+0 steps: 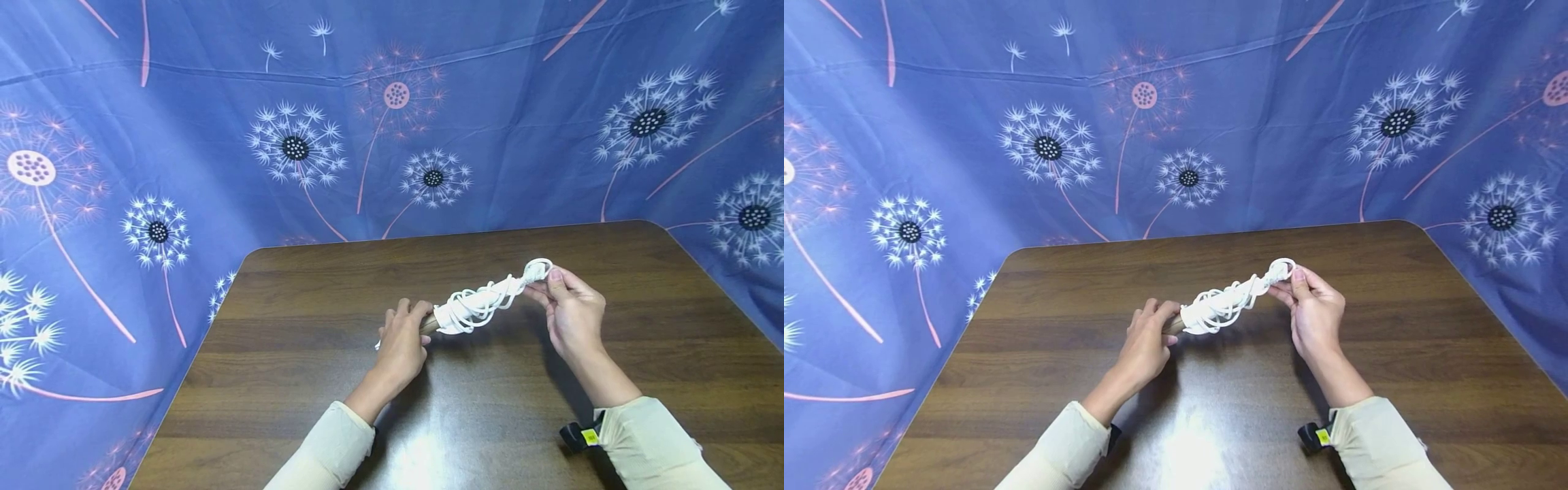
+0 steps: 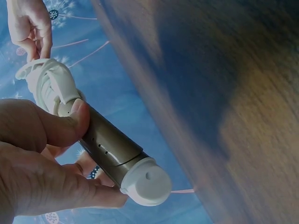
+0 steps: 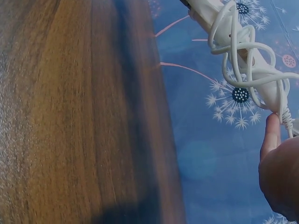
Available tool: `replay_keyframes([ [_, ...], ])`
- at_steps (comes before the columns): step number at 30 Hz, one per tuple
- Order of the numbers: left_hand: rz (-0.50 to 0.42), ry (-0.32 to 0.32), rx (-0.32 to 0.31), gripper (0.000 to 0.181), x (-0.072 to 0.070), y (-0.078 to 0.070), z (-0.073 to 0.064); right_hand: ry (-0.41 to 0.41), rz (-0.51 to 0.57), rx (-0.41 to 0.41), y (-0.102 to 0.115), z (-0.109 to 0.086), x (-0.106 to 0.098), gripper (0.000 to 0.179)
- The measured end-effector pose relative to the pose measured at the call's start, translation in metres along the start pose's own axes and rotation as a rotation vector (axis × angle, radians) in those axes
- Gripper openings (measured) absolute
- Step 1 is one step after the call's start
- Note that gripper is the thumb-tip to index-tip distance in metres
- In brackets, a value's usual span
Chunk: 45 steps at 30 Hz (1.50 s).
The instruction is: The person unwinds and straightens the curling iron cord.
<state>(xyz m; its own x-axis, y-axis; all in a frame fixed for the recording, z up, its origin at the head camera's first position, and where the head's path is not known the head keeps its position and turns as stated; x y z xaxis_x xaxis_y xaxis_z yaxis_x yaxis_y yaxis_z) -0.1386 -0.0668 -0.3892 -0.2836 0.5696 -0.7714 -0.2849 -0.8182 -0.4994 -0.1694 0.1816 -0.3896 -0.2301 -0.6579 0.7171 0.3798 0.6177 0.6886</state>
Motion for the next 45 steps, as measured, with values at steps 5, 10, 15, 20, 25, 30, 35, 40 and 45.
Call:
replay_keyframes([
  [5, -0.002, -0.009, 0.000, 0.061, 0.000, 0.000, 0.000, 0.060, 0.014, 0.006, 0.000, -0.001, 0.000, 0.023],
  [10, 0.002, -0.008, 0.001, 0.059, 0.000, -0.001, 0.001, 0.087, -0.004, -0.003, 0.001, 0.000, 0.001, 0.031],
  [15, 0.009, -0.004, 0.009, 0.059, 0.000, -0.001, 0.001, 0.069, -0.048, -0.033, 0.002, 0.002, 0.003, 0.034],
  [20, 0.013, -0.005, 0.010, 0.058, 0.000, -0.001, 0.001, 0.016, -0.055, -0.033, 0.003, 0.002, 0.005, 0.026],
  [25, 0.015, 0.000, 0.005, 0.058, -0.001, -0.001, 0.001, -0.036, -0.080, -0.033, 0.004, 0.002, 0.006, 0.019],
  [30, 0.020, -0.001, 0.003, 0.058, -0.001, -0.001, 0.002, -0.043, -0.077, -0.017, 0.006, 0.002, 0.008, 0.018],
  [35, 0.020, -0.003, -0.001, 0.058, -0.001, -0.001, 0.001, -0.037, -0.061, -0.010, 0.008, 0.001, 0.009, 0.018],
  [40, 0.021, -0.001, -0.005, 0.058, 0.000, -0.001, 0.001, -0.056, -0.060, -0.007, 0.008, 0.000, 0.011, 0.017],
  [45, 0.022, -0.002, -0.009, 0.058, 0.000, 0.000, 0.000, -0.072, -0.117, -0.016, 0.008, 0.000, 0.015, 0.020],
])
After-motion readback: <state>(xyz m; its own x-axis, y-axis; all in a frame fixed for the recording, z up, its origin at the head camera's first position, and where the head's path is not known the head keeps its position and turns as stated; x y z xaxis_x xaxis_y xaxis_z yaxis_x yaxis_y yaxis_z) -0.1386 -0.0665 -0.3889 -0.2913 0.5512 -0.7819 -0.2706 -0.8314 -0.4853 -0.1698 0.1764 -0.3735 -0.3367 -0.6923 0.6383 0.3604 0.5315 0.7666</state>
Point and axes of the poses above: each hand's wrist, its own z-axis towards the middle knuckle, its own x-axis out of the palm, y = z × x, the point moved 1 cm from there along z, towards the middle knuckle, and after that the axes turned 11 degrees about -y, right-handed, at the moved point
